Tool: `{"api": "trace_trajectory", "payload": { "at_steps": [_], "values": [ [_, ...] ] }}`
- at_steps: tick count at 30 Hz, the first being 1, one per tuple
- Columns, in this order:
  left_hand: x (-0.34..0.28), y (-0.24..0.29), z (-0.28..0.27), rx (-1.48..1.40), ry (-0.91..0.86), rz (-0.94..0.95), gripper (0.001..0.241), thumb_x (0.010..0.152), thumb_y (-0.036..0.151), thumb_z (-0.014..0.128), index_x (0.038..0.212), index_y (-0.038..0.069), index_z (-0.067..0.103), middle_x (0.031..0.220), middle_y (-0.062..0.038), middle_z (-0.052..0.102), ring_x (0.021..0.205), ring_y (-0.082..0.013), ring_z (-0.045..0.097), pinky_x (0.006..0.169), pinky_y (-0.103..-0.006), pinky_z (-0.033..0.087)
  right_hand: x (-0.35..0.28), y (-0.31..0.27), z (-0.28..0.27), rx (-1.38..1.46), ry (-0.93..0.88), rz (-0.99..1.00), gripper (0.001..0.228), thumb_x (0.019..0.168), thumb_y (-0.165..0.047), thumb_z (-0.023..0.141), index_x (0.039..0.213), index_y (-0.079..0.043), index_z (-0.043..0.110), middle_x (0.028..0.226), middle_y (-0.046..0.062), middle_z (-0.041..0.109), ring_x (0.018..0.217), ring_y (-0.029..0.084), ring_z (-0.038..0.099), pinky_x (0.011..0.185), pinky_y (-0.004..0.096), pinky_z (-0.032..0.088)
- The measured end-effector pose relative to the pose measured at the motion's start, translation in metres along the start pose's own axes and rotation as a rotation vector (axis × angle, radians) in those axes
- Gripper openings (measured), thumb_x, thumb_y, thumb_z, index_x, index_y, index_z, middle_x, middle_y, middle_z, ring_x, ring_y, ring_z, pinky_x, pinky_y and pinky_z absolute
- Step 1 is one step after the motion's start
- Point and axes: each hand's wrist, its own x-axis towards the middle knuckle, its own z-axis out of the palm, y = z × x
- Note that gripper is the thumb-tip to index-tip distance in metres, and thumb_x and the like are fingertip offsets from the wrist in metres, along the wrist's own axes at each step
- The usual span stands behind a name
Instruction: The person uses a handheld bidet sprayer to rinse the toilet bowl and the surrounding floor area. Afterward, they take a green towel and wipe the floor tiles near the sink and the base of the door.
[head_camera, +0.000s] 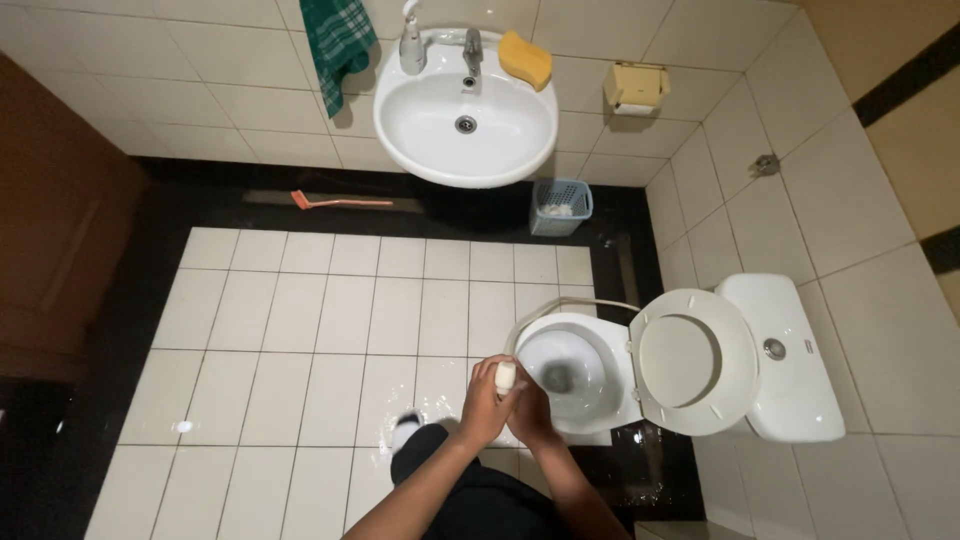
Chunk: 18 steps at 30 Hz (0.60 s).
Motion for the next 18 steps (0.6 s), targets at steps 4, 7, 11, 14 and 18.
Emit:
{"api": "trace_trajectory", "payload": {
  "at_steps": [4,7,11,14,18],
  "values": [
    [-0.016,-0.034,0.018,0.104,-0.032,-0.043,0.061,0.094,0.033,0.069,0.134,-0.008,0.049,0.130,-0.021,0.055,0.122,-0.0331,0.054,0.105,-0.0427,0.045,-0.014,0.005,0.003,0.015,0.053,-0.052,0.059,0.089,-0.020,0.067,0.135,0.014,0.052,0.127,0.030,0.065,0.109,0.040,0.070,0.089,0.043,0.057],
    [-0.022,-0.044,0.022,0.085,0.003,-0.005,0.062,0.093,0.035,0.071,0.134,-0.007,0.050,0.133,-0.021,0.054,0.126,-0.0330,0.052,0.109,-0.0417,0.042,-0.019,0.009,0.009,0.015,0.128,-0.086,0.053,0.091,-0.017,0.066,0.133,0.013,0.055,0.125,0.030,0.067,0.108,0.039,0.070,0.090,0.041,0.057],
    [-0.044,-0.048,0.019,0.082,-0.029,-0.012,0.057,0.095,0.036,0.068,0.133,-0.004,0.052,0.134,-0.019,0.054,0.128,-0.0323,0.049,0.109,-0.0431,0.041,-0.036,0.001,0.007,0.101,0.033,-0.041,0.046,0.089,-0.015,0.067,0.130,0.004,0.061,0.138,0.022,0.062,0.122,0.035,0.065,0.098,0.039,0.053],
    [-0.044,-0.034,0.005,0.049,-0.022,-0.053,0.050,0.096,0.030,0.065,0.132,-0.002,0.053,0.133,-0.018,0.055,0.126,-0.0307,0.051,0.107,-0.0430,0.042,-0.029,-0.021,-0.002,0.113,-0.052,-0.043,0.050,0.084,-0.014,0.070,0.131,0.000,0.061,0.144,0.018,0.059,0.123,0.032,0.066,0.095,0.038,0.054],
    [-0.045,-0.039,-0.003,0.030,0.052,-0.085,0.040,0.095,0.025,0.065,0.126,0.002,0.057,0.128,-0.013,0.058,0.119,-0.0273,0.054,0.104,-0.0388,0.044,-0.029,-0.046,-0.006,0.163,-0.040,-0.115,0.056,0.085,-0.015,0.073,0.136,0.002,0.056,0.133,0.020,0.066,0.100,0.033,0.073,0.081,0.037,0.057]
  ]
}}
